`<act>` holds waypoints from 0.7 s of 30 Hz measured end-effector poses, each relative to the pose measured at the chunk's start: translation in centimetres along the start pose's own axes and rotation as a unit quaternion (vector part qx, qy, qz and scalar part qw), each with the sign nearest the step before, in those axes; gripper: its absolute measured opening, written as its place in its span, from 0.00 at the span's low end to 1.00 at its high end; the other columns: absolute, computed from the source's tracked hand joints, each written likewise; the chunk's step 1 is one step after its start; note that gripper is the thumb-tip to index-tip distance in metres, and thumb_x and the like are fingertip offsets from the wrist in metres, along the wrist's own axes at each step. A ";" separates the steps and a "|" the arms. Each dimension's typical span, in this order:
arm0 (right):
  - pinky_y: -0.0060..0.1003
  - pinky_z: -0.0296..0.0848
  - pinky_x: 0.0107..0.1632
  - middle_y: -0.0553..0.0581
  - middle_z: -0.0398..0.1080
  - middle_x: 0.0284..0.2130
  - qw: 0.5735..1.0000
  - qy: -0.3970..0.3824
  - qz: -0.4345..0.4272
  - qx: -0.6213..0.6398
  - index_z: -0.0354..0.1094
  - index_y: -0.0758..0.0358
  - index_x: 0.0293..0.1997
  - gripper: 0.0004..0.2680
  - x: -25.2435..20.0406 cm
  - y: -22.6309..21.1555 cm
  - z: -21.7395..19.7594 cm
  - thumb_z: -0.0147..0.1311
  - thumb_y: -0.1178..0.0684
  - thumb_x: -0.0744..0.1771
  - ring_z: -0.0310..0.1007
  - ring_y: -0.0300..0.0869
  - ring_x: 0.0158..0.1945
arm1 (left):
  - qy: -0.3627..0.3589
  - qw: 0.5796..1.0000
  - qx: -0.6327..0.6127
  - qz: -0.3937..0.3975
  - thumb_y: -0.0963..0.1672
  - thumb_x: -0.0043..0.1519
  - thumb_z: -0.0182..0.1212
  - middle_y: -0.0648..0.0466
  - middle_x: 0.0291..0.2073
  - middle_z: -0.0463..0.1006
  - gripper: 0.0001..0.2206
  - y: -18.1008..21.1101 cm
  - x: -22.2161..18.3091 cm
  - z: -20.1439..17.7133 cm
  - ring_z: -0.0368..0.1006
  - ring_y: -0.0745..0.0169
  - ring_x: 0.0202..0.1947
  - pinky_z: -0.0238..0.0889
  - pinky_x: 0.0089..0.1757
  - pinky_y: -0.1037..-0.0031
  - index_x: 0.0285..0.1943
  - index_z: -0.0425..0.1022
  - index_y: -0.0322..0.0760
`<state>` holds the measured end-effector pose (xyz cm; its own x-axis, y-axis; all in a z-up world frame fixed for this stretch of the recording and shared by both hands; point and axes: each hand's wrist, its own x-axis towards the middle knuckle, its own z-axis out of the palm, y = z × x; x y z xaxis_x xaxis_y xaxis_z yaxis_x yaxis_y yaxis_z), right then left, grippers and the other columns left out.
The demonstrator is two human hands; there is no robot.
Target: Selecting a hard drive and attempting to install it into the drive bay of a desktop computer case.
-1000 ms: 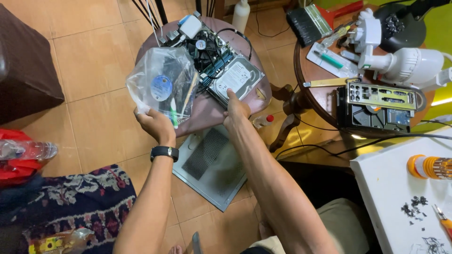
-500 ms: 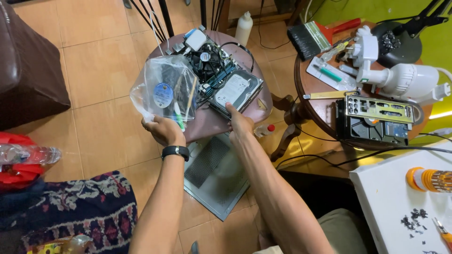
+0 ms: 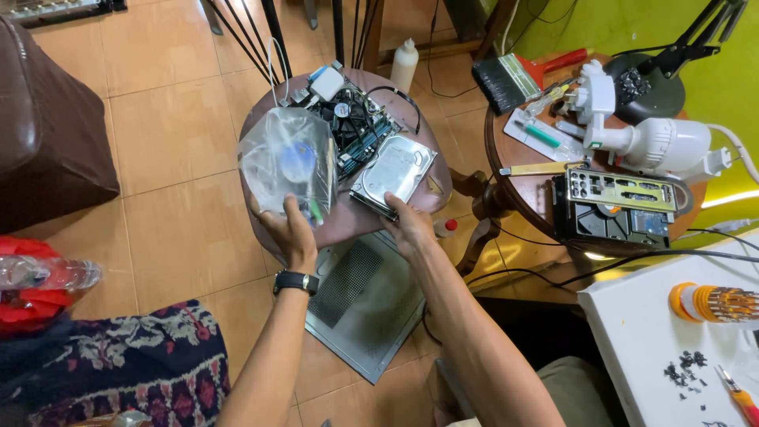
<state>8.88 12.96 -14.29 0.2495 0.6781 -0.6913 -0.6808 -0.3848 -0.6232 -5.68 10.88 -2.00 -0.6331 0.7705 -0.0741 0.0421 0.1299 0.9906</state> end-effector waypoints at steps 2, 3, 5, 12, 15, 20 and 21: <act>0.60 0.74 0.57 0.81 0.57 0.57 1.000 -0.012 -0.004 0.015 0.51 0.87 0.63 0.28 -0.6 0.0 -0.2 0.69 0.59 0.63 0.69 0.63 0.59 | -0.033 0.999 0.013 0.031 0.49 0.65 0.57 0.27 0.68 0.50 0.35 -3.6 1.5 -0.6 0.43 0.33 0.74 0.33 0.69 0.51 0.72 0.46 0.18; 0.61 0.73 0.58 0.80 0.57 0.57 0.999 -0.022 -0.006 0.030 0.51 0.85 0.63 0.28 -1.0 0.0 -0.3 0.68 0.59 0.63 0.68 0.62 0.59 | -0.065 0.996 0.027 0.060 0.49 0.66 0.59 0.28 0.74 0.42 0.41 -5.4 2.4 -0.8 0.35 0.34 0.77 0.26 0.71 0.52 0.77 0.37 0.18; 0.59 0.74 0.58 0.76 0.58 0.54 0.999 -0.038 -0.014 0.035 0.53 0.84 0.63 0.26 -1.7 -0.5 -0.3 0.67 0.60 0.64 0.69 0.58 0.56 | -0.073 0.995 0.046 0.057 0.47 0.66 0.58 0.29 0.74 0.44 0.39 -7.5 3.0 -0.8 0.38 0.36 0.77 0.29 0.71 0.51 0.78 0.37 0.20; 0.57 0.76 0.54 0.67 0.59 0.49 0.996 -0.074 -0.021 0.040 0.55 0.76 0.63 0.24 -0.2 1.0 -2.6 0.66 0.58 0.65 0.69 0.53 0.50 | -0.057 0.994 0.077 0.055 0.46 0.66 0.62 0.34 0.76 0.43 0.39 -6.3 2.3 -2.8 0.39 0.39 0.77 0.33 0.71 0.48 0.80 0.39 0.30; 0.54 0.76 0.54 0.66 0.60 0.51 0.996 -0.084 -0.029 0.004 0.56 0.73 0.65 0.24 -2.3 -0.1 -3.3 0.66 0.58 0.65 0.67 0.51 0.51 | -0.085 0.995 -0.001 0.055 0.47 0.67 0.65 0.27 0.76 0.37 0.44 -6.7 2.8 -4.1 0.36 0.24 0.76 0.38 0.67 0.34 0.79 0.31 0.29; 0.51 0.72 0.56 0.61 0.61 0.50 0.992 -0.117 -0.045 -0.022 0.55 0.68 0.65 0.25 -4.9 -0.6 -6.5 0.66 0.57 0.64 0.66 0.49 0.51 | -0.020 0.993 -0.006 0.117 0.49 0.70 0.62 0.35 0.70 0.45 0.35 -9.9 3.3 -5.7 0.46 0.34 0.72 0.45 0.66 0.48 0.76 0.39 0.34; 0.50 0.72 0.57 0.61 0.62 0.49 0.990 -0.128 -0.045 -0.032 0.57 0.68 0.64 0.24 -5.7 -0.8 -7.1 0.66 0.57 0.64 0.67 0.47 0.51 | 0.051 0.983 0.026 0.176 0.49 0.72 0.58 0.42 0.65 0.54 0.28 -10.8 3.2 -6.0 0.56 0.46 0.68 0.52 0.64 0.59 0.73 0.47 0.37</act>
<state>12.92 4.94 -12.41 0.1189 0.8446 -0.5221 -0.6168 -0.3492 -0.7054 -12.78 8.24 -12.24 -0.6469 0.7066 0.2868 0.3105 -0.0995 0.9454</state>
